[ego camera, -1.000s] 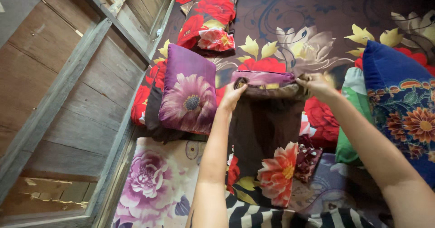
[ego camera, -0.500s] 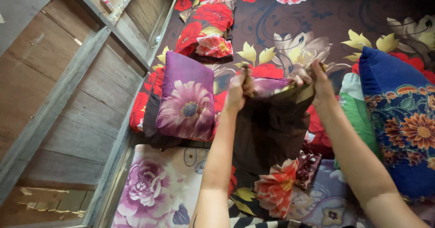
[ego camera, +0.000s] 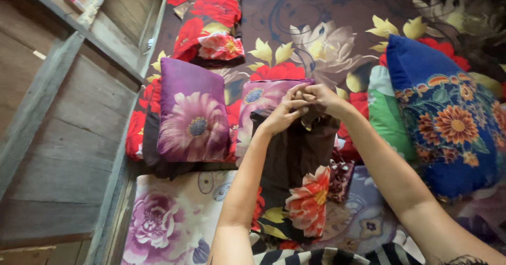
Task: The person arranges and organizes several pillows and folded blankets on a floral patterned mattress on the floor.
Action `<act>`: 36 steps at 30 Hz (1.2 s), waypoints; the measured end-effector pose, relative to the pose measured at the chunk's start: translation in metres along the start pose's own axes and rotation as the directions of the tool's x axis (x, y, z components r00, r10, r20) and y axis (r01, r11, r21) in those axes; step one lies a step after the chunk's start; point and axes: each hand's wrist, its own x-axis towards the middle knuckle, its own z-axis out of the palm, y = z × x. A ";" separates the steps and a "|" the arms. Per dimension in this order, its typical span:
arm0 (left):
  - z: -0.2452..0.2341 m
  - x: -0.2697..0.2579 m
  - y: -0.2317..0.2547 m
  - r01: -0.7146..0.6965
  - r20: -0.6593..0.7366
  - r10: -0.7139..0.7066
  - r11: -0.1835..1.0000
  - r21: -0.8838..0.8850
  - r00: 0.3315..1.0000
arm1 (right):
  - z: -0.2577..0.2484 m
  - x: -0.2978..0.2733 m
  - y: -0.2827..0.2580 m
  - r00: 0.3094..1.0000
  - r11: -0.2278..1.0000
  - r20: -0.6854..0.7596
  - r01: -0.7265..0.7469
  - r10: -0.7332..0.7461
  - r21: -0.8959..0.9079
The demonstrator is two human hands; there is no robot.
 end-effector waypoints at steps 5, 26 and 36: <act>-0.005 -0.005 -0.013 0.287 0.074 -0.281 0.873 -0.394 0.957 | 0.009 -0.009 -0.003 0.988 0.857 -0.150 -0.035 -0.049 -0.513; 0.041 0.011 0.061 0.100 -0.567 -0.051 0.993 0.055 0.822 | -0.006 -0.003 -0.012 0.867 0.930 -0.359 0.264 -0.345 -0.256; 0.014 0.011 0.061 0.192 -0.530 0.182 0.797 0.573 0.828 | 0.063 -0.042 -0.083 0.919 0.855 -0.043 0.346 -0.391 -0.386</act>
